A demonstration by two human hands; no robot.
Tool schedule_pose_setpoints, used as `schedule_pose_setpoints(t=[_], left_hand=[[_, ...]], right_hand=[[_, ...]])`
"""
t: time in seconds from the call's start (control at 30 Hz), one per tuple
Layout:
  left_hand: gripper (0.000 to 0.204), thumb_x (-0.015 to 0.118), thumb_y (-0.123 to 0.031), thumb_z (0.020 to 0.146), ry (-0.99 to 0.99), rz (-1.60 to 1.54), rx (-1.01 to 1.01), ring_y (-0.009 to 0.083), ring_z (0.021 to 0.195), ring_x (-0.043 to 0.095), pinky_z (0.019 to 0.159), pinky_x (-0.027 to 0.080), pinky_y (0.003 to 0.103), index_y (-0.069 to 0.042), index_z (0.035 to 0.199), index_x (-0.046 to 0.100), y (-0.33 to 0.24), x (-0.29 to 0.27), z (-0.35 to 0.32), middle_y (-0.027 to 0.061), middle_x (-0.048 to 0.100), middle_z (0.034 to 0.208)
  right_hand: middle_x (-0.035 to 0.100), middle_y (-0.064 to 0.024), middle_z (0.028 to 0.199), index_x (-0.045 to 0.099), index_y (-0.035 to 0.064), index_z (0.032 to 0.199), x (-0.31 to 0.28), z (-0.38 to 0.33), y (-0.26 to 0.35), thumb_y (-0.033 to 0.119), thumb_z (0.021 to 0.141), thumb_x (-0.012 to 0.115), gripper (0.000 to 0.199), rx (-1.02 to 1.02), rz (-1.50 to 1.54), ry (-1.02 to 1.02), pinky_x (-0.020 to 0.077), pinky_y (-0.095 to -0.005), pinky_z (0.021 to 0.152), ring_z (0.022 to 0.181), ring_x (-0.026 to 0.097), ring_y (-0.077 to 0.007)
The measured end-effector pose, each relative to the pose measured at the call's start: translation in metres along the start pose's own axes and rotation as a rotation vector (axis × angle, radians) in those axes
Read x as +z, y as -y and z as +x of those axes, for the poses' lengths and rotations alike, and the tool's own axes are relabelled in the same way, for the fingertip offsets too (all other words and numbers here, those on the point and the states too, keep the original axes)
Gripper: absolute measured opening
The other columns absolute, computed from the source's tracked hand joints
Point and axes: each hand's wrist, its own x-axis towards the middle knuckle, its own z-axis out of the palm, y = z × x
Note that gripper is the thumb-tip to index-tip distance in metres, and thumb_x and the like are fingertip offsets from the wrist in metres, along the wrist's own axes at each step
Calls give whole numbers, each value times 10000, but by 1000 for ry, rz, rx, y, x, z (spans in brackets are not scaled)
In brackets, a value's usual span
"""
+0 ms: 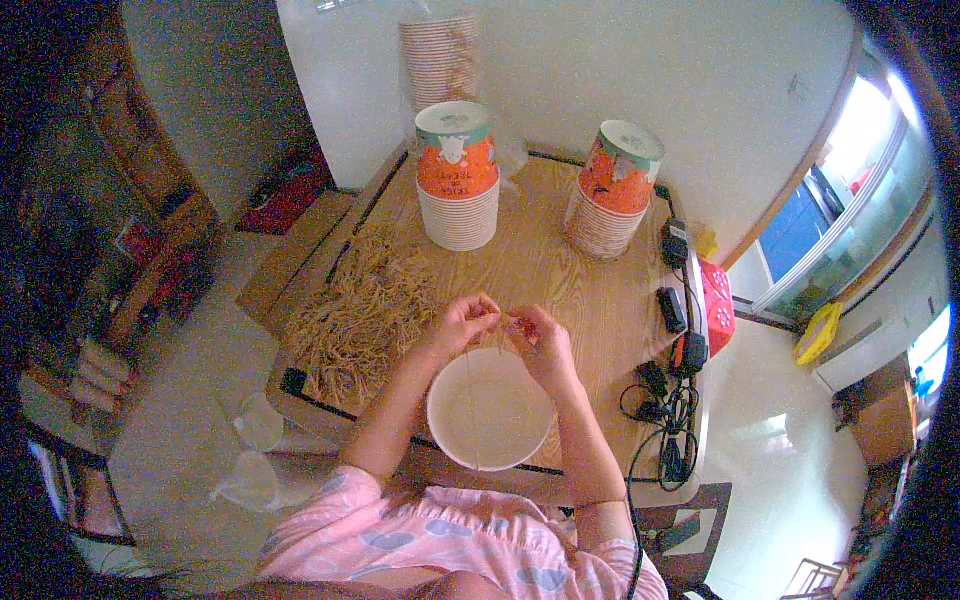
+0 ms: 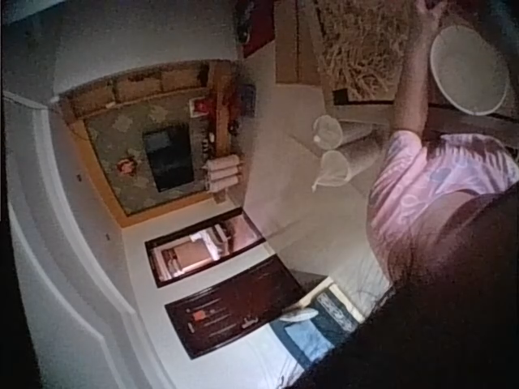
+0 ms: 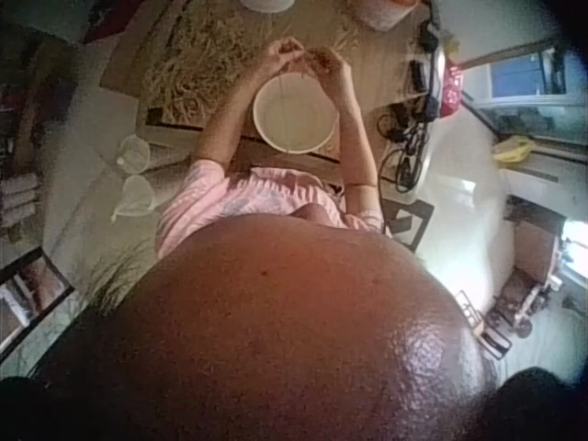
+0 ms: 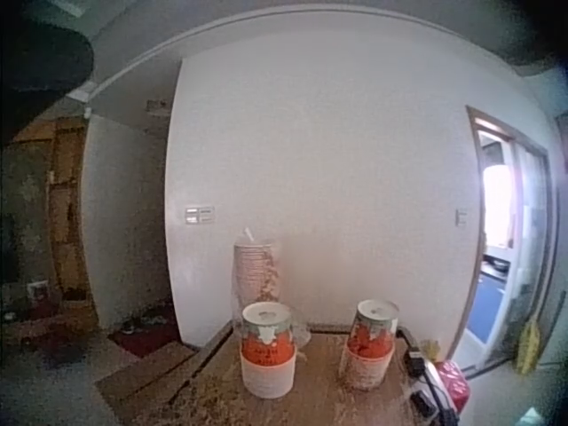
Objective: Attaching a string handle to a paper cup.
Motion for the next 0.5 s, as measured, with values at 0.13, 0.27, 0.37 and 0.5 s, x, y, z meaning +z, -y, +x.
schedule_pose_setpoints(t=[0.13, 0.27, 0.37, 0.5], left_hand=[[75, 599, -162, 837, -8, -14, 15, 32, 552, 434, 454, 348, 202, -97, 853, 565, 1, 0, 3, -44, 526, 669], [57, 583, -132, 835, -46, -32, -7, 38, 552, 438, 467, 354, 204, -83, 840, 554, 8, -4, 5, -32, 525, 669], [59, 590, -133, 831, -33, -86, -18, 37, 539, 447, 452, 352, 200, -95, 829, 545, 12, -3, 9, -40, 518, 650], [54, 583, -106, 828, -68, -83, 27, 48, 564, 455, 474, 372, 205, -68, 818, 547, 8, -2, 7, -25, 518, 667]], right_hand=[[610, -102, 826, 630, 26, 895, -6, -2, 1, 108, 824, 615, 110, -37, 3, -6, 474, -287, 665, 747, 592, -174], [590, -107, 850, 639, 55, 895, -7, -11, 5, 98, 797, 633, 108, -175, -64, 95, 478, -322, 666, 770, 585, -229], [547, -85, 814, 658, 110, 925, -8, -17, 11, 143, 768, 648, 161, -383, -333, 190, 444, -392, 731, 828, 529, -279], [539, -78, 767, 662, 92, 924, -6, -24, 17, 110, 754, 649, 171, -424, -466, 86, 439, -374, 703, 763, 528, -269]])
